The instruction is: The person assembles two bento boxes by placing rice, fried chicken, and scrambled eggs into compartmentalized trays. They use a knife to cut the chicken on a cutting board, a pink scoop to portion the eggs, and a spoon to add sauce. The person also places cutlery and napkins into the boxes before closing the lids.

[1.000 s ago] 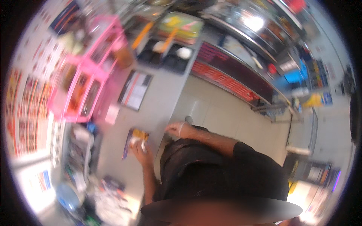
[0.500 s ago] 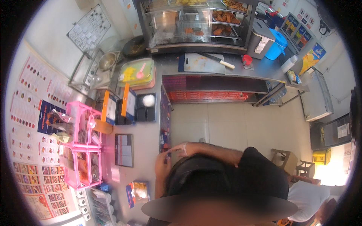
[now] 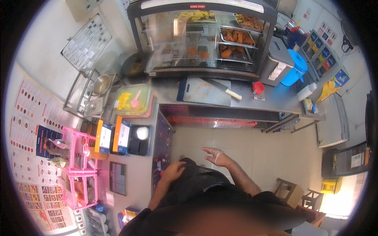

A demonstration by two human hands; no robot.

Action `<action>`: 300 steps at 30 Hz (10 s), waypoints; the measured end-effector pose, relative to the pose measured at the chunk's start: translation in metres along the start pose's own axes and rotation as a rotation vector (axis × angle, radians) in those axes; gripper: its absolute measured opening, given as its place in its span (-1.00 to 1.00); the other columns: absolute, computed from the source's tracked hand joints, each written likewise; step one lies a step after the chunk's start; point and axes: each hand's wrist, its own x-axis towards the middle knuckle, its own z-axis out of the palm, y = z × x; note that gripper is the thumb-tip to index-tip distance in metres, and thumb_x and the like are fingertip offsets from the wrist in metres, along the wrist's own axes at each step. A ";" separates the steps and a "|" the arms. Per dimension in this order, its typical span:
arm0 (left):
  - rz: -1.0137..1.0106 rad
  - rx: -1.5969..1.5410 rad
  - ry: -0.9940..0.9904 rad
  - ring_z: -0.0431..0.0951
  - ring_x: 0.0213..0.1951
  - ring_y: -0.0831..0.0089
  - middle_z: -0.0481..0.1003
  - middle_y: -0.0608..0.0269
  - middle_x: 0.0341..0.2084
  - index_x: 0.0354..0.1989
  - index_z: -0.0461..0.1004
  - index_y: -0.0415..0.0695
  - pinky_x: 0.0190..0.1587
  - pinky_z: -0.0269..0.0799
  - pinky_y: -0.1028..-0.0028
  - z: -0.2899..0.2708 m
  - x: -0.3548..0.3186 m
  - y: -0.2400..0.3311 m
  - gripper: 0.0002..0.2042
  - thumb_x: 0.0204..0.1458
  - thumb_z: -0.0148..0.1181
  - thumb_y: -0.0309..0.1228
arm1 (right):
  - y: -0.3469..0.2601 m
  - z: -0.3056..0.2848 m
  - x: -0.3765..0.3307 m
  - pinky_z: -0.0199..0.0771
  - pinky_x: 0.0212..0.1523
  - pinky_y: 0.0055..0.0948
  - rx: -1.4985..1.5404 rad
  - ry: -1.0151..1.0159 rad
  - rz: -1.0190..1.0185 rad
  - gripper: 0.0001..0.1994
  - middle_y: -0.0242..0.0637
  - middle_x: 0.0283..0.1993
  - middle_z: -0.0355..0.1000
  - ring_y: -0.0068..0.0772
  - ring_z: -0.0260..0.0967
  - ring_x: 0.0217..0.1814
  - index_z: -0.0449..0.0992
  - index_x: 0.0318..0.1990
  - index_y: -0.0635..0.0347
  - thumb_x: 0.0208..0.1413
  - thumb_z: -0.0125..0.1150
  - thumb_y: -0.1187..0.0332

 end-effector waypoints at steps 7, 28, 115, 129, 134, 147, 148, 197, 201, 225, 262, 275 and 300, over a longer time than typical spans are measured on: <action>0.024 0.030 -0.104 0.68 0.09 -0.01 0.62 -0.06 0.10 0.31 0.58 -0.09 0.20 0.58 0.14 -0.035 0.105 0.002 -0.61 0.36 0.25 -0.28 | 0.017 -0.029 0.064 0.57 0.34 -0.25 0.052 -0.031 0.040 -0.56 -0.15 0.31 0.63 -0.28 0.59 0.31 0.49 0.46 0.12 0.55 0.21 0.20; 0.005 -0.076 0.145 0.69 0.10 0.02 0.65 -0.05 0.09 0.25 0.63 -0.13 0.27 0.54 0.15 -0.143 0.307 0.009 -0.66 0.35 0.26 -0.35 | -0.024 -0.316 0.313 0.59 0.05 -0.40 0.030 0.636 -0.062 -0.74 -0.32 -0.12 0.68 -0.52 0.58 -0.06 0.67 0.21 0.19 0.51 0.24 0.33; -0.994 -0.497 0.615 0.69 0.13 -0.12 0.71 -0.10 0.05 0.07 0.73 -0.10 0.25 0.58 0.08 0.254 0.210 -0.105 -0.60 0.31 0.06 -0.15 | -0.057 -0.315 0.412 0.53 0.31 0.01 -0.702 -0.340 -0.594 -0.38 0.06 0.16 0.57 0.16 0.54 0.24 0.59 0.30 0.06 -0.01 0.53 0.38; -1.036 -0.423 0.653 0.65 0.14 -0.09 0.67 -0.13 0.06 -0.02 0.68 -0.16 0.26 0.58 0.05 0.301 0.202 -0.105 -0.68 0.38 0.02 -0.27 | -0.014 -0.257 0.438 0.38 0.43 0.20 -0.852 -0.248 -0.503 -0.21 0.17 0.38 0.43 0.32 0.38 0.43 0.42 0.44 0.16 0.03 0.60 0.25; -0.971 -0.336 0.604 0.67 0.10 -0.12 0.68 -0.12 0.04 -0.04 0.71 -0.14 0.23 0.59 0.03 0.350 0.205 -0.085 -0.66 0.36 0.03 -0.23 | -0.019 -0.257 0.420 0.33 0.49 0.21 -0.942 -0.209 -0.587 -0.20 0.25 0.47 0.32 0.43 0.31 0.47 0.38 0.47 0.18 0.09 0.59 0.19; -0.987 -0.512 0.744 0.65 0.12 -0.11 0.67 -0.11 0.09 0.07 0.68 -0.14 0.23 0.56 0.04 0.299 0.201 -0.116 -0.66 0.38 0.03 -0.24 | -0.016 -0.206 0.510 0.46 0.41 0.10 -1.102 -0.436 -0.578 -0.26 0.19 0.40 0.39 0.35 0.41 0.40 0.44 0.45 0.10 0.11 0.58 0.17; -1.031 -0.609 0.749 0.65 0.14 -0.09 0.67 -0.11 0.09 0.09 0.68 -0.14 0.25 0.55 0.06 0.287 0.199 -0.117 -0.65 0.39 0.03 -0.23 | -0.018 -0.204 0.509 0.46 0.41 0.09 -1.135 -0.445 -0.624 -0.30 0.17 0.38 0.41 0.31 0.42 0.39 0.48 0.41 0.11 0.11 0.58 0.17; -1.073 -0.674 1.065 0.71 0.05 -0.02 0.65 -0.20 0.11 0.04 0.68 -0.29 0.18 0.59 0.11 0.337 -0.042 -0.234 -0.57 0.35 0.12 -0.15 | -0.079 0.020 0.317 0.55 0.23 -0.32 -0.463 -0.634 -0.232 -0.70 -0.22 0.09 0.70 -0.34 0.63 0.12 0.67 0.20 0.24 0.48 0.31 0.28; -1.120 -1.096 0.986 0.69 0.10 -0.02 0.67 -0.19 0.10 -0.02 0.70 -0.28 0.19 0.57 0.10 0.350 -0.055 -0.232 -0.59 0.33 0.12 -0.15 | -0.046 0.026 0.318 0.57 0.17 -0.33 -0.543 -0.573 -0.123 -0.70 -0.25 0.08 0.70 -0.36 0.62 0.06 0.69 0.14 0.25 0.51 0.25 0.22; -0.829 -0.080 0.718 0.66 0.13 -0.11 0.68 -0.08 0.00 -0.13 0.64 -0.16 0.21 0.62 0.03 0.321 -0.054 -0.298 -0.76 0.05 0.33 -0.36 | 0.011 -0.023 0.267 0.64 -0.02 -0.19 -0.934 -0.507 0.056 -0.68 -0.11 -0.07 0.71 -0.16 0.67 -0.04 0.68 0.05 0.23 0.47 0.25 0.15; -0.860 -0.215 0.805 0.66 0.06 -0.15 0.66 -0.13 -0.13 -0.24 0.59 -0.17 0.17 0.61 0.02 0.325 -0.059 -0.284 -0.83 0.01 0.38 -0.43 | 0.021 -0.023 0.254 0.63 0.05 -0.12 -0.917 -0.537 0.103 -0.72 -0.08 -0.03 0.70 -0.06 0.66 0.01 0.68 0.08 0.17 0.41 0.29 0.19; -0.974 -0.532 0.724 0.67 0.13 -0.07 0.68 -0.12 0.07 0.00 0.69 -0.16 0.20 0.60 0.12 0.342 -0.060 -0.304 -0.66 0.32 0.13 -0.18 | 0.023 -0.022 0.248 0.63 0.08 -0.09 -0.918 -0.537 0.110 -0.72 -0.07 -0.01 0.70 -0.03 0.65 0.03 0.68 0.09 0.15 0.40 0.31 0.20; -0.896 -0.242 0.729 0.69 0.01 -0.16 0.67 -0.16 -0.14 -0.20 0.63 -0.19 0.12 0.64 0.01 0.332 -0.065 -0.290 -0.84 0.11 0.35 -0.40 | 0.028 -0.021 0.241 0.62 0.13 -0.04 -0.925 -0.547 0.111 -0.73 -0.06 0.02 0.69 0.03 0.65 0.07 0.68 0.10 0.10 0.36 0.34 0.22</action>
